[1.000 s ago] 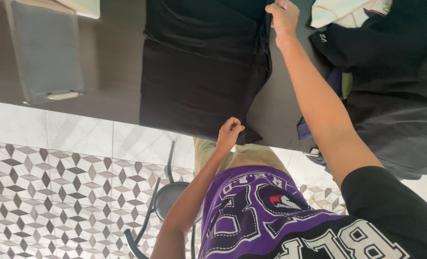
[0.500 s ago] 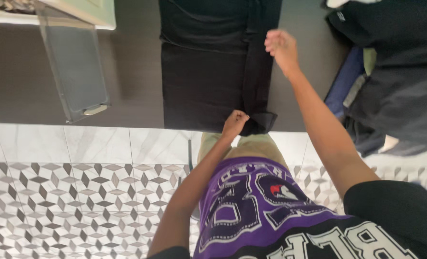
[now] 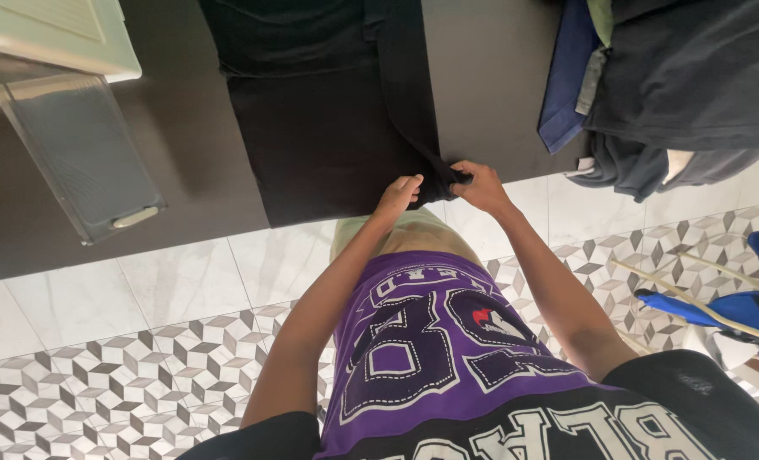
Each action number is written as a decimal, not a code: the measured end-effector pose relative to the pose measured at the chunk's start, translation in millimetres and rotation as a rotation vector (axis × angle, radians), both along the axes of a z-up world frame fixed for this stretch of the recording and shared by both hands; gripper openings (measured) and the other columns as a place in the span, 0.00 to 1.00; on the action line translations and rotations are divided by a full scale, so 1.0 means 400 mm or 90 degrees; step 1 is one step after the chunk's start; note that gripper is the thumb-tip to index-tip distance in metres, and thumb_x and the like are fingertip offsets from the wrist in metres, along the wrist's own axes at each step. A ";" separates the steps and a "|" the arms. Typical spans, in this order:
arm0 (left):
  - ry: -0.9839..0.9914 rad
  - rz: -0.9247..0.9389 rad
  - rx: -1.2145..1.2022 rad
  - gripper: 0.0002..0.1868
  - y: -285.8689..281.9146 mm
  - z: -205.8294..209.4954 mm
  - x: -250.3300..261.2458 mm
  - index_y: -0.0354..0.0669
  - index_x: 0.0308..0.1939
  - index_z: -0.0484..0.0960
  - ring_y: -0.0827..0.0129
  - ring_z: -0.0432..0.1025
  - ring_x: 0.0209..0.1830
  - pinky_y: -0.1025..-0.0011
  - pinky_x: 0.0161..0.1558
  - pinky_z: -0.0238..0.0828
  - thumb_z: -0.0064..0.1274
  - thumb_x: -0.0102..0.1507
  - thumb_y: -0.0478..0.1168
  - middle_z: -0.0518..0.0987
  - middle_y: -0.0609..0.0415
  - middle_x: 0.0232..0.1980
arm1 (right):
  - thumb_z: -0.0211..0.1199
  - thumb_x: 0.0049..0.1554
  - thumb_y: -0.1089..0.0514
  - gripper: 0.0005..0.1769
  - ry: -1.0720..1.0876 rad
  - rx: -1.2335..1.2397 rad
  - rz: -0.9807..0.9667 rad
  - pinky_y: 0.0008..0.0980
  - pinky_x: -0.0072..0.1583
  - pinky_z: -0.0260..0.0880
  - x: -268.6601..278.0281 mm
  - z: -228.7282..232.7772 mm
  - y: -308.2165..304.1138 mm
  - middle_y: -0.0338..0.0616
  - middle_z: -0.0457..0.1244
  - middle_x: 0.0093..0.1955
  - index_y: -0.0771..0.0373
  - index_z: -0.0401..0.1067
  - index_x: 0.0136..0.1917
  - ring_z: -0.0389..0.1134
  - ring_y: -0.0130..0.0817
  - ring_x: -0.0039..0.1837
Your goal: The person folds a patterned piece of fabric, places it inside a cabinet, and then proceeds to fold a black long-sleeved t-shirt by smoothing it out and folding the sleeves and bottom.
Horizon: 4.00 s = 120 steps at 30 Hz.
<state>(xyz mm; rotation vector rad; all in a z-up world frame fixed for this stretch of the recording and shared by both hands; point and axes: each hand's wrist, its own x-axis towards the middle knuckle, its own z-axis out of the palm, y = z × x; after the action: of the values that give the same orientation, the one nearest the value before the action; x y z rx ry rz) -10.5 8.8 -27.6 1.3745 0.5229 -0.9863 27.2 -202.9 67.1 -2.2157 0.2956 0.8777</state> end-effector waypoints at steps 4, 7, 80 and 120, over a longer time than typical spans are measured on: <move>0.000 0.007 0.005 0.43 -0.043 0.065 -0.012 0.33 0.66 0.72 0.60 0.73 0.60 0.66 0.61 0.66 0.44 0.64 0.69 0.78 0.45 0.59 | 0.70 0.50 0.57 0.24 -0.153 0.002 0.075 0.43 0.61 0.70 -0.055 0.066 -0.005 0.52 0.69 0.58 0.63 0.74 0.60 0.70 0.48 0.61; -0.052 0.031 0.023 0.43 -0.068 0.097 -0.026 0.31 0.62 0.78 0.57 0.73 0.57 0.65 0.60 0.69 0.50 0.62 0.68 0.80 0.40 0.56 | 0.69 0.52 0.58 0.22 -0.243 -0.018 0.124 0.43 0.56 0.72 -0.138 0.123 0.019 0.50 0.69 0.57 0.63 0.72 0.60 0.72 0.49 0.55; -0.523 -0.138 0.566 0.31 0.216 0.152 -0.198 0.40 0.67 0.72 0.46 0.56 0.77 0.54 0.76 0.53 0.56 0.59 0.30 0.64 0.39 0.74 | 0.72 0.53 0.58 0.14 -0.197 -0.009 -0.087 0.36 0.45 0.70 -0.142 -0.192 0.012 0.40 0.66 0.34 0.60 0.69 0.49 0.70 0.34 0.38; -0.224 0.054 0.511 0.17 0.706 0.104 -0.067 0.46 0.46 0.79 0.59 0.78 0.45 0.58 0.47 0.75 0.64 0.58 0.47 0.82 0.55 0.41 | 0.65 0.57 0.54 0.12 -0.130 -0.034 0.118 0.36 0.54 0.73 0.252 0.028 0.826 0.43 0.73 0.44 0.59 0.77 0.54 0.75 0.36 0.50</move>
<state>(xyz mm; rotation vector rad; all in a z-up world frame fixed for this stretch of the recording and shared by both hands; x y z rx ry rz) -37.2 291.3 13.9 2.1636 0.7389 -0.4384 127.9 127.6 78.1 -2.3883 0.0171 0.7388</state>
